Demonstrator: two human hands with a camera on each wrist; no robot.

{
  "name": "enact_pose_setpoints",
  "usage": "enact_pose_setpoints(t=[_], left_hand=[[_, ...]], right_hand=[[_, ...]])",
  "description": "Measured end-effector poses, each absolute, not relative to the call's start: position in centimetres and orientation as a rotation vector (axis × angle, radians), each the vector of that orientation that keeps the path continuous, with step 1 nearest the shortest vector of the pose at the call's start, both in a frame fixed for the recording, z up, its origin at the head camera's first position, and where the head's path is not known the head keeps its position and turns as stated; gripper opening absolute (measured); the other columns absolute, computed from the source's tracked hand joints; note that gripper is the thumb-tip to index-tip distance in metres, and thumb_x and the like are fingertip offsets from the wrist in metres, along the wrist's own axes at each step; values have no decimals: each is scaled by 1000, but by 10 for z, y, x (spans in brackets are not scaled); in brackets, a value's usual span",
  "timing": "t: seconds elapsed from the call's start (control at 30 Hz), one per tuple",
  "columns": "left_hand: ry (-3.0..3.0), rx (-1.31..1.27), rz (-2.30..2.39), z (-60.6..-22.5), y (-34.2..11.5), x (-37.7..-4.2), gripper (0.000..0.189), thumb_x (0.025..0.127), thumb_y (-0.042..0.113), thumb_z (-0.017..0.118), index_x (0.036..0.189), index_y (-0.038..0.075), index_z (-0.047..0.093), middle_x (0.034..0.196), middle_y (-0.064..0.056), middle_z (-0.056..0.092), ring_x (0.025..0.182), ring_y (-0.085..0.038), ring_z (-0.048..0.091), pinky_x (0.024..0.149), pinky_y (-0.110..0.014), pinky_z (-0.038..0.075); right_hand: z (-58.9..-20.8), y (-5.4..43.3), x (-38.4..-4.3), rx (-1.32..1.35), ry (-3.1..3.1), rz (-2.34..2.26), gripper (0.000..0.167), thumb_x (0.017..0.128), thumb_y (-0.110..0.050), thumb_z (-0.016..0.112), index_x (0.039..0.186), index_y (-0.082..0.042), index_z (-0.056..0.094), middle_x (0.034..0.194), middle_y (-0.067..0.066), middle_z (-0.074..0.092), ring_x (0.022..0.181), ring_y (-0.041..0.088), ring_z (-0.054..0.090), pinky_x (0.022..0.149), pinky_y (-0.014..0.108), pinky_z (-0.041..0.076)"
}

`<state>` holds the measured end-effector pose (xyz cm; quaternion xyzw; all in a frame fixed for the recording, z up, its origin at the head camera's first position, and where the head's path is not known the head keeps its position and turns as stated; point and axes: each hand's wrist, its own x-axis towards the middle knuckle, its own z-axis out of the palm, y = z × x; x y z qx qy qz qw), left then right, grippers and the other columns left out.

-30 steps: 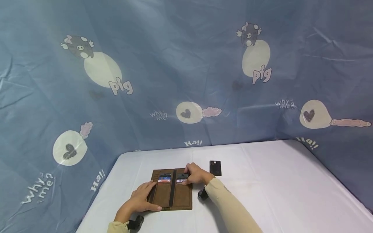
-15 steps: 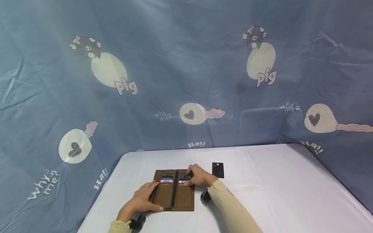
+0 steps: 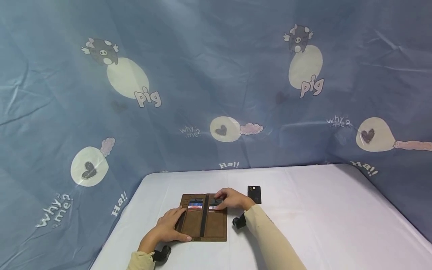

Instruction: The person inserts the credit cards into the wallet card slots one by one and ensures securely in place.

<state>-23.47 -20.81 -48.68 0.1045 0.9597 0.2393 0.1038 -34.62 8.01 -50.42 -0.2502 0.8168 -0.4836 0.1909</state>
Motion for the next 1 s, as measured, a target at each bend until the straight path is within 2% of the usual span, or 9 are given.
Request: enact_pose_setpoints(t=[0.1,0.3,0.57,0.77,0.87,1.0], left_hand=[[2839,330,699,-487,-206,-237,111,63,53,89,150,8,39,157,-21,33,144,-45,28,110,-69,25],[2852,358,707,-486,-198,-246,111,64,54,89,151,9,38,158,-20,32,144,-44,27,111,-68,25],[2820,387,709,-483,-196,-245,110,65,53,88,151,6,37,158,-22,31,144,-45,27,111,-69,23],[2815,357,671,-487,-203,-238,110,66,54,87,151,7,37,158,-21,31,144,-45,27,110,-70,25],[2814,339,675,-489,-206,-236,110,65,55,87,151,8,37,158,-20,31,144,-45,28,109,-70,25],[2815,325,688,-489,-210,-233,110,65,55,87,151,8,37,158,-20,31,144,-45,27,109,-70,25]], right_hand=[[-501,85,-348,-618,2265,-1427,41,80,-10,81,116,-1,65,105,9,61,92,16,51,80,28,44],[-489,91,-351,-543,2317,-1437,39,78,-9,83,111,1,65,98,6,60,88,15,52,75,25,47],[-467,116,-350,-449,2316,-1608,43,84,-15,77,119,4,62,106,15,65,86,14,57,72,32,48],[-463,146,-356,-435,2379,-1675,40,83,-13,79,115,4,64,105,19,65,86,12,59,73,26,50],[-465,165,-358,-393,2398,-1683,42,83,-12,79,117,6,63,104,16,65,86,11,60,77,29,52],[-466,187,-361,-290,2401,-1707,47,86,-18,76,124,5,59,111,13,65,91,12,62,89,42,52]])
